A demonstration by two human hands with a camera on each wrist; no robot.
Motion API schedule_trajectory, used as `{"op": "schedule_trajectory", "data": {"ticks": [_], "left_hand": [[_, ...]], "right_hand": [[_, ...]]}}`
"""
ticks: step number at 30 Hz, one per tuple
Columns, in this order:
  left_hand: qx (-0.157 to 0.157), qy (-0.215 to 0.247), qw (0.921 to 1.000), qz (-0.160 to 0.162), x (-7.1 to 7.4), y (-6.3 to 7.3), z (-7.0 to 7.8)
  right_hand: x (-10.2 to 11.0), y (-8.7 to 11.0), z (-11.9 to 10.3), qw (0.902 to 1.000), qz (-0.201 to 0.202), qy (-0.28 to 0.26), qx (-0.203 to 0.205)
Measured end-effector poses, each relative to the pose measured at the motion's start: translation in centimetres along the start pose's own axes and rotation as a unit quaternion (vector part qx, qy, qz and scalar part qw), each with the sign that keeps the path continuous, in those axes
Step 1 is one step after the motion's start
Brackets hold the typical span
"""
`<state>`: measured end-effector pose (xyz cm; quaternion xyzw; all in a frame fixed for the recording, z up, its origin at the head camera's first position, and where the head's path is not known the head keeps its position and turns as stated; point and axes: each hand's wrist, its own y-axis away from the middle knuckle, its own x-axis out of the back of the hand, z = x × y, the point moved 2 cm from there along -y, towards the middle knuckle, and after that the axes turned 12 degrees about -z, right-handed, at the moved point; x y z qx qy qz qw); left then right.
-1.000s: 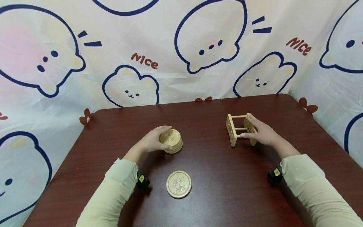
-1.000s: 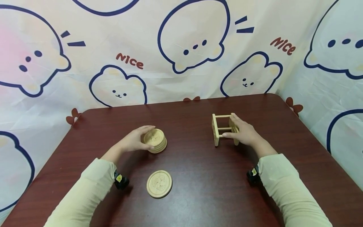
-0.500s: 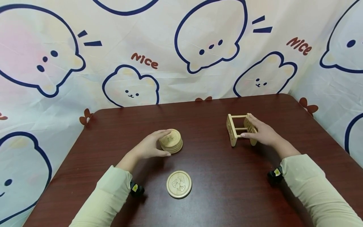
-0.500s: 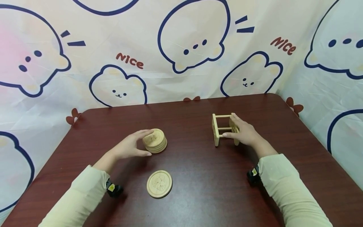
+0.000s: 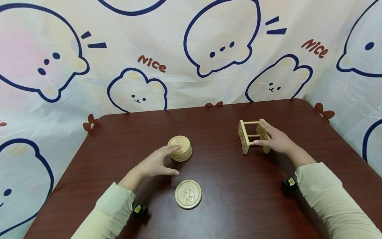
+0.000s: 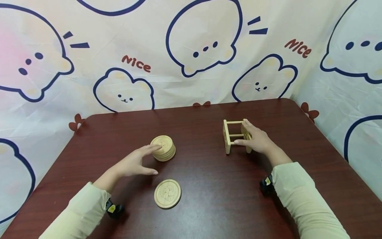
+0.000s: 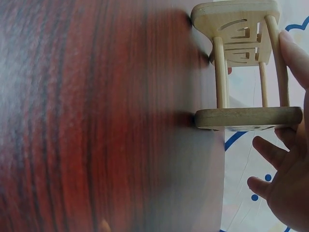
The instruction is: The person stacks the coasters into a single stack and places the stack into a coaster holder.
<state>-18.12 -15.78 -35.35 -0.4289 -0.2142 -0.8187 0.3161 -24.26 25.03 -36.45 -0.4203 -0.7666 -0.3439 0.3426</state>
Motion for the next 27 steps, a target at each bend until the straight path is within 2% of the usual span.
{"op": "schedule_trajectory", "data": {"ticks": [11,27], "left_hand": [[-0.011,0.0,0.9994,-0.032,-1.1,0.7,1.0],[-0.049,0.002,0.9955,-0.081,-3.2,1.2,1.6]], "right_hand": [[0.0,0.1,0.0,1.0,0.0,-0.001,-0.003],[0.1,0.0,0.0,1.0,-0.003,0.001,-0.005]]}}
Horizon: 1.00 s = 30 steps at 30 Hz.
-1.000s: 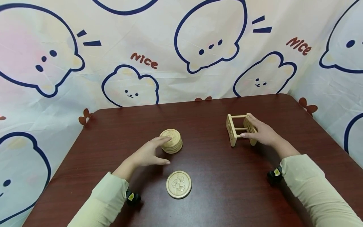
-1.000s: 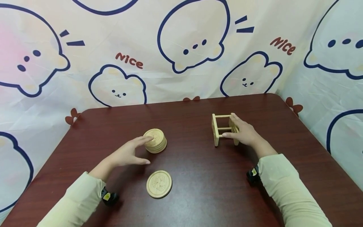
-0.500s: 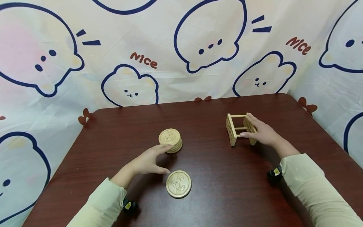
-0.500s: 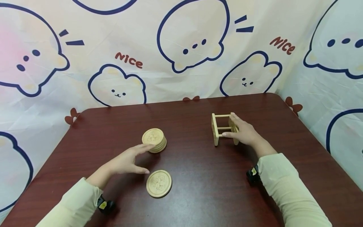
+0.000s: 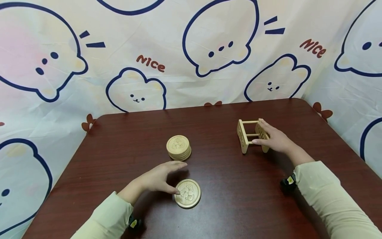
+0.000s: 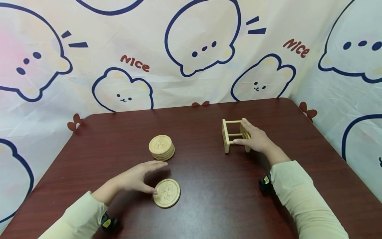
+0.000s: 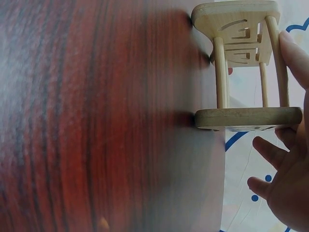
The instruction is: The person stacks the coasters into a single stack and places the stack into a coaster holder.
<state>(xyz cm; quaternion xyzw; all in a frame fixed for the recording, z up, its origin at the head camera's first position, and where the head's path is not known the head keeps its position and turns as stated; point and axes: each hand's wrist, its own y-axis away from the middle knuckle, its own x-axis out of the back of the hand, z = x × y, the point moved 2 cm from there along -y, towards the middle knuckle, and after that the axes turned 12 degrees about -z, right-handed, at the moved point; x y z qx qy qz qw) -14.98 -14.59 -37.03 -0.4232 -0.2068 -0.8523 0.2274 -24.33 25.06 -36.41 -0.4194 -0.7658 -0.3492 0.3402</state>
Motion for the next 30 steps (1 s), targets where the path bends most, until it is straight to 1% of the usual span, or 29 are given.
{"op": "schedule_trajectory", "data": {"ticks": [6,12,18,22,26,30], "left_hand": [[0.011,0.008,0.9997,-0.022,-0.7,-0.2,0.2],[0.002,0.01,0.9994,-0.033,-1.3,-0.3,0.2],[0.006,0.028,0.9983,-0.05,-1.9,-0.4,0.2],[0.009,0.034,0.9982,-0.05,-2.1,-0.5,0.3],[0.003,0.027,0.9985,-0.048,-2.3,-0.4,0.4],[0.008,0.027,0.9982,-0.052,-2.5,-0.4,0.4]], "right_hand": [[-0.1,0.0,0.1,1.0,0.0,-0.001,0.0],[-0.1,-0.1,0.1,1.0,-0.001,-0.002,-0.004],[-0.1,-0.1,0.2,1.0,-0.001,-0.003,-0.005],[-0.1,-0.2,0.2,1.0,-0.002,-0.001,-0.003],[-0.1,-0.1,0.2,1.0,-0.001,0.002,-0.003],[-0.1,-0.1,0.3,1.0,0.001,0.001,-0.004]]}}
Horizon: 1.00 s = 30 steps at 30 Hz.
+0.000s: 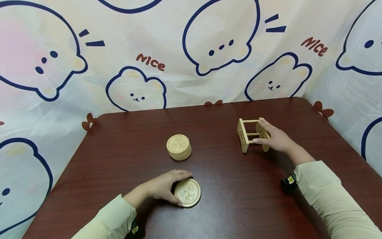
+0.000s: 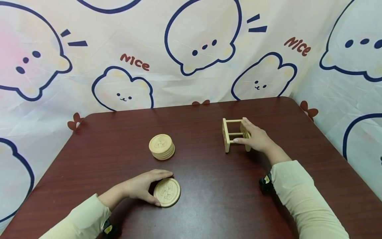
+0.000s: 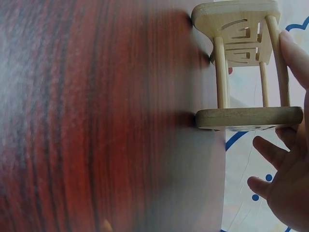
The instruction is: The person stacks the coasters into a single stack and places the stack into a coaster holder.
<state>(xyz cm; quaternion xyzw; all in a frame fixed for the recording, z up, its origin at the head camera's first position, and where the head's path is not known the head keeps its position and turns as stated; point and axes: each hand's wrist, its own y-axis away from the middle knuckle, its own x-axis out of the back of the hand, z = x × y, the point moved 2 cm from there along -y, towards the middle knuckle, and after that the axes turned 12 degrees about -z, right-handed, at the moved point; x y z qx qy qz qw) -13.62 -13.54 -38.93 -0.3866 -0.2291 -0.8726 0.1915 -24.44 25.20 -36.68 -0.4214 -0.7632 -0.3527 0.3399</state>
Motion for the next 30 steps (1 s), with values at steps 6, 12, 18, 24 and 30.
{"op": "schedule_trajectory", "data": {"ticks": [6,12,18,24,30], "left_hand": [[0.002,-0.002,1.0,-0.002,-0.19,0.05,-0.05],[0.001,-0.004,1.0,-0.007,-0.38,0.09,-0.05],[-0.002,-0.016,0.9998,-0.009,-0.53,0.01,-0.02],[-0.006,-0.025,0.9997,-0.005,-0.65,-0.02,0.06],[-0.017,-0.037,0.9992,0.008,-0.68,-0.06,0.08]], "right_hand": [[0.01,0.02,-0.07,1.0,-0.001,-0.002,-0.003],[0.03,0.01,-0.06,1.0,-0.003,-0.002,-0.005],[0.01,0.06,0.04,1.0,-0.004,-0.001,-0.004],[-0.04,0.1,0.03,1.0,-0.001,-0.005,0.0],[-0.02,0.06,0.03,1.0,0.002,-0.005,0.005]]}}
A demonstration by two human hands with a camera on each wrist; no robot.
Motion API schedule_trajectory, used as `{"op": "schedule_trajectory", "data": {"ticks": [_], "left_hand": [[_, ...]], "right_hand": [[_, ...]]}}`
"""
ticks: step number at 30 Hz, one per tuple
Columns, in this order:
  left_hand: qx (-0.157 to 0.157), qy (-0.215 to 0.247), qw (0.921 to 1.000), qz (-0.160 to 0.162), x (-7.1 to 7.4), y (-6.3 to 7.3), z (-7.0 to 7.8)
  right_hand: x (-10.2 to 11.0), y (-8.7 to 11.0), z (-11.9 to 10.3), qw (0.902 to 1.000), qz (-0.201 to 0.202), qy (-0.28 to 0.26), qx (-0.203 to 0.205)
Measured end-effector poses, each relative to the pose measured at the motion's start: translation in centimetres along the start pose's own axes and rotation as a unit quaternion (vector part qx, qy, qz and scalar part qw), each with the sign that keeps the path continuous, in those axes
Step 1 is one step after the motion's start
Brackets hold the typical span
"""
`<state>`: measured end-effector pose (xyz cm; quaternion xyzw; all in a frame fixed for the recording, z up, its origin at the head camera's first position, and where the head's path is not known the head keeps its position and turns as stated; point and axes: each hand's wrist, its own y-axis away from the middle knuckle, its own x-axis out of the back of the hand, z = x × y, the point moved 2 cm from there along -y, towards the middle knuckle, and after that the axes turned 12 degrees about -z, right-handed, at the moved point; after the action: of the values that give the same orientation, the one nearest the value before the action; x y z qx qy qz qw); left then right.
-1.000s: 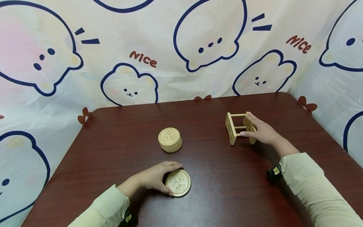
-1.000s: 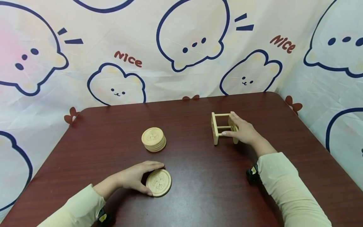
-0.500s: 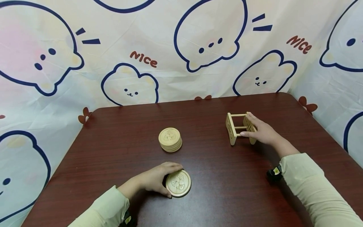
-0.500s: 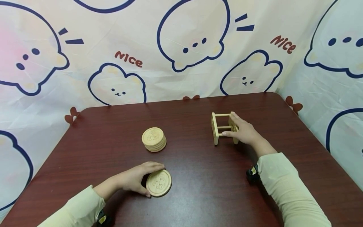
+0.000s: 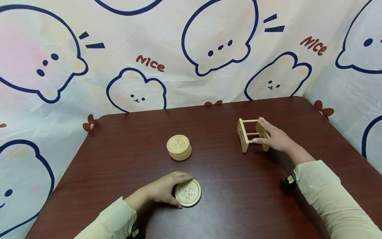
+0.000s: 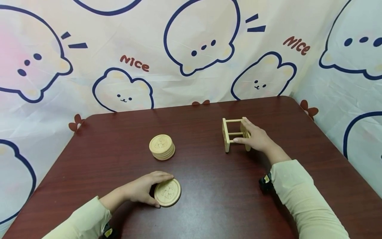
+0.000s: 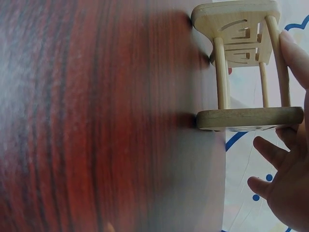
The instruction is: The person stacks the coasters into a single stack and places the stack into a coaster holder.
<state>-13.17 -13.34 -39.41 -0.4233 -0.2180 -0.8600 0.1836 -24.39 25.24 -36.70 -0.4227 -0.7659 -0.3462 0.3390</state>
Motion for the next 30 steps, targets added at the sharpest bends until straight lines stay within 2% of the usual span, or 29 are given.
{"op": "schedule_trajectory", "data": {"ticks": [7,15,30], "left_hand": [[-0.006,0.008,0.9999,0.012,0.0,0.07,0.02],[0.002,0.016,0.9998,0.012,0.09,-0.05,-0.17],[0.006,0.032,0.9993,0.021,0.53,-0.09,-0.5]], "right_hand": [[-0.01,-0.13,-0.13,1.0,-0.002,-0.001,0.008],[0.08,0.02,-0.22,1.0,-0.004,0.008,0.0],[0.15,-0.1,-0.24,0.9999,-0.005,0.011,0.009]]}}
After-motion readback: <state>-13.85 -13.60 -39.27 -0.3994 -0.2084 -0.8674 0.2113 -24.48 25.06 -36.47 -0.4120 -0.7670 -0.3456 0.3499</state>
